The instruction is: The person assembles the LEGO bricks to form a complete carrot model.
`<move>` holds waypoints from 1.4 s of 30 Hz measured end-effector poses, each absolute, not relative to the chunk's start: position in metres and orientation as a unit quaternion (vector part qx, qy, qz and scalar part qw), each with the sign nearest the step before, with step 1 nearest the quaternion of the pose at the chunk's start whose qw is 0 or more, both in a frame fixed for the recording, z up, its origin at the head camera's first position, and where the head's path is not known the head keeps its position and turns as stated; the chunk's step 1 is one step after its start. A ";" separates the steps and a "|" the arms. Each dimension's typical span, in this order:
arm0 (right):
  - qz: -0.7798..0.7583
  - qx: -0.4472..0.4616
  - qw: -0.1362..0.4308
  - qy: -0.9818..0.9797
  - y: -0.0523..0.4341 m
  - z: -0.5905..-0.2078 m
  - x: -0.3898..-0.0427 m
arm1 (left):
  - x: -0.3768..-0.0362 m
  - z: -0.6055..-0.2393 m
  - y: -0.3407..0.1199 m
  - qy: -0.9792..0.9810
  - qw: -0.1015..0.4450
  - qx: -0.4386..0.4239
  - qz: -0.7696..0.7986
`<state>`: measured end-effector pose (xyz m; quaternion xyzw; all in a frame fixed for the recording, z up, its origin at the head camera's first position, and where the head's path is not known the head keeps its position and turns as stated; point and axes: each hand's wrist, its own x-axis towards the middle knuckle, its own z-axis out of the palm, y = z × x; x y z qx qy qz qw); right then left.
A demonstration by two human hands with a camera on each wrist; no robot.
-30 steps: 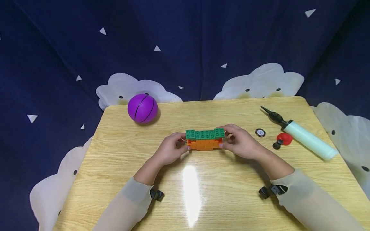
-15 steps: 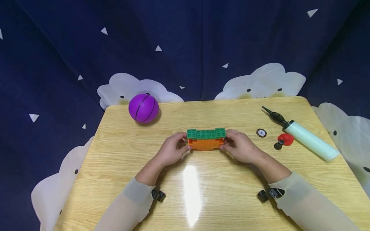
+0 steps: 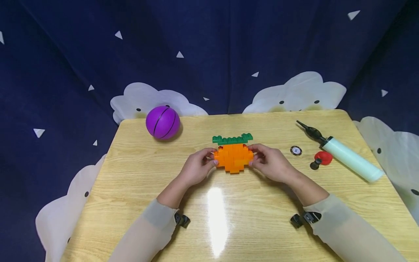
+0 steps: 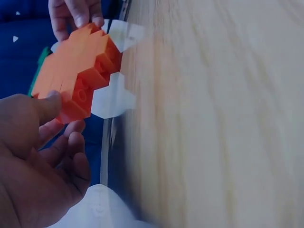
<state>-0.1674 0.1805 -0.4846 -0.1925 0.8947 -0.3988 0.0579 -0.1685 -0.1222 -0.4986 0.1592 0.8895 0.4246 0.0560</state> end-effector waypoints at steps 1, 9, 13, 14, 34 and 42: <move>-0.398 -0.193 0.061 0.895 0.180 -0.485 -0.168 | -0.169 -0.499 -0.122 0.890 0.055 0.155 0.425; -0.380 -0.178 0.075 0.905 0.178 -0.487 -0.171 | -0.173 -0.499 -0.120 0.887 0.069 0.130 0.438; -0.373 -0.174 0.088 0.907 0.176 -0.486 -0.172 | -0.173 -0.499 -0.120 0.885 0.080 0.116 0.443; -0.370 -0.172 0.092 0.908 0.176 -0.486 -0.173 | -0.173 -0.500 -0.120 0.885 0.082 0.114 0.444; -0.358 -0.176 0.136 0.907 0.176 -0.492 -0.183 | -0.180 -0.501 -0.121 0.914 0.129 0.147 0.357; -0.378 -0.167 0.139 0.900 0.178 -0.494 -0.182 | -0.180 -0.502 -0.123 0.914 0.145 0.143 0.351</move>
